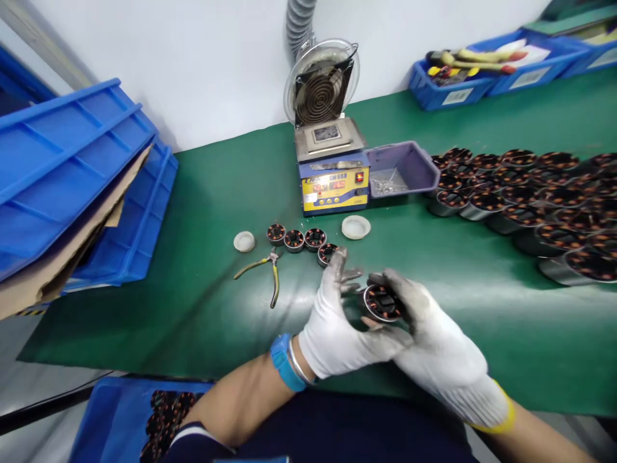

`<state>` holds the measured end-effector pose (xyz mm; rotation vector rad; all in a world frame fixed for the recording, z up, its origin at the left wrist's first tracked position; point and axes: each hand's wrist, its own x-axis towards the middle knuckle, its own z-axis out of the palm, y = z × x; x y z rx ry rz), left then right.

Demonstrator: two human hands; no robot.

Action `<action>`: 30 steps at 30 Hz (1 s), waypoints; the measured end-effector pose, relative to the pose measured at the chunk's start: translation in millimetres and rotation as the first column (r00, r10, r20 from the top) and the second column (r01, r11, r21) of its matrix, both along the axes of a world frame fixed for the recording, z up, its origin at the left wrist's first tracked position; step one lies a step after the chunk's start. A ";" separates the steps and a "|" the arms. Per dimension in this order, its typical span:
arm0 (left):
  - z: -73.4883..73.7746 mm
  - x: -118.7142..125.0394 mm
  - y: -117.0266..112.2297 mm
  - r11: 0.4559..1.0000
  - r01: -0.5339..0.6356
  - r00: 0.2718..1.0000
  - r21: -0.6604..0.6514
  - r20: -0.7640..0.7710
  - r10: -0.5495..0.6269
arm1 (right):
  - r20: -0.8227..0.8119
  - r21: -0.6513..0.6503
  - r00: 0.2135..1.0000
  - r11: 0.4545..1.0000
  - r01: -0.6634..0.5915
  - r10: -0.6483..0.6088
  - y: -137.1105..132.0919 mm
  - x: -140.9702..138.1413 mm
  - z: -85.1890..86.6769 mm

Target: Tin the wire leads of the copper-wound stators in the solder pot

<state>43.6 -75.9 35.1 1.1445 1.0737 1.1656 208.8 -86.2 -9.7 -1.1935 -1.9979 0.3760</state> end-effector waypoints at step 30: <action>17.5 -12.6 10.8 0.992 0.094 0.957 0.084 -0.281 -0.067 | 0.323 0.277 0.946 0.953 -0.124 0.029 14.7 20.0 56.3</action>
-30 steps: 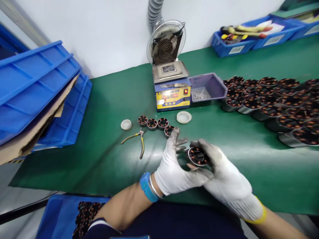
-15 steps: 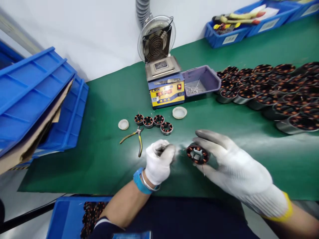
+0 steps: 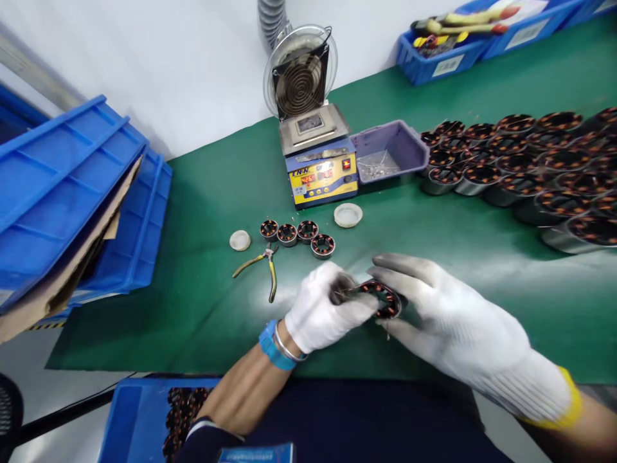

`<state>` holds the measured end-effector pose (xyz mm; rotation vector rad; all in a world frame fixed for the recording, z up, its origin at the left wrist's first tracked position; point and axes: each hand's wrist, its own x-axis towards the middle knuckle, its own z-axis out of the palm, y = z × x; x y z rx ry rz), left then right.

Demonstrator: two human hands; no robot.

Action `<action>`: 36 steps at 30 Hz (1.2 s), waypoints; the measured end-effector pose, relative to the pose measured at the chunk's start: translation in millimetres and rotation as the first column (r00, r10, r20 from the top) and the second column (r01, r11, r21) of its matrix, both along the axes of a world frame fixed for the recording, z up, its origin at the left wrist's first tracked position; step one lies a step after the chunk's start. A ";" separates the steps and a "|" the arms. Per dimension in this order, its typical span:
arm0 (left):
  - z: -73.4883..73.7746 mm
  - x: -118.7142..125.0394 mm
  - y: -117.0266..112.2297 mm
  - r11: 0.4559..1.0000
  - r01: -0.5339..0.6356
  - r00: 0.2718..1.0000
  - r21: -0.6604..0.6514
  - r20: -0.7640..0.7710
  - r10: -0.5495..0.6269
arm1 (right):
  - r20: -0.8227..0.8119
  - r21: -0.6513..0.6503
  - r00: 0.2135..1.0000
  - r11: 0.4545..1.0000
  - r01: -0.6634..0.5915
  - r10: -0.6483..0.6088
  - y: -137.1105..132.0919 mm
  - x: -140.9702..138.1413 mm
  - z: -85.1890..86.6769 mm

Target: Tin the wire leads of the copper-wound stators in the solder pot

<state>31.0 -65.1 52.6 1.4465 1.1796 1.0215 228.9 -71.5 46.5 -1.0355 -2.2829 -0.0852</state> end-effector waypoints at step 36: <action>-26.4 15.3 3.6 0.989 -0.035 0.999 -0.143 0.036 0.041 | 0.243 -0.591 0.932 0.721 0.362 -0.268 84.6 33.2 3.7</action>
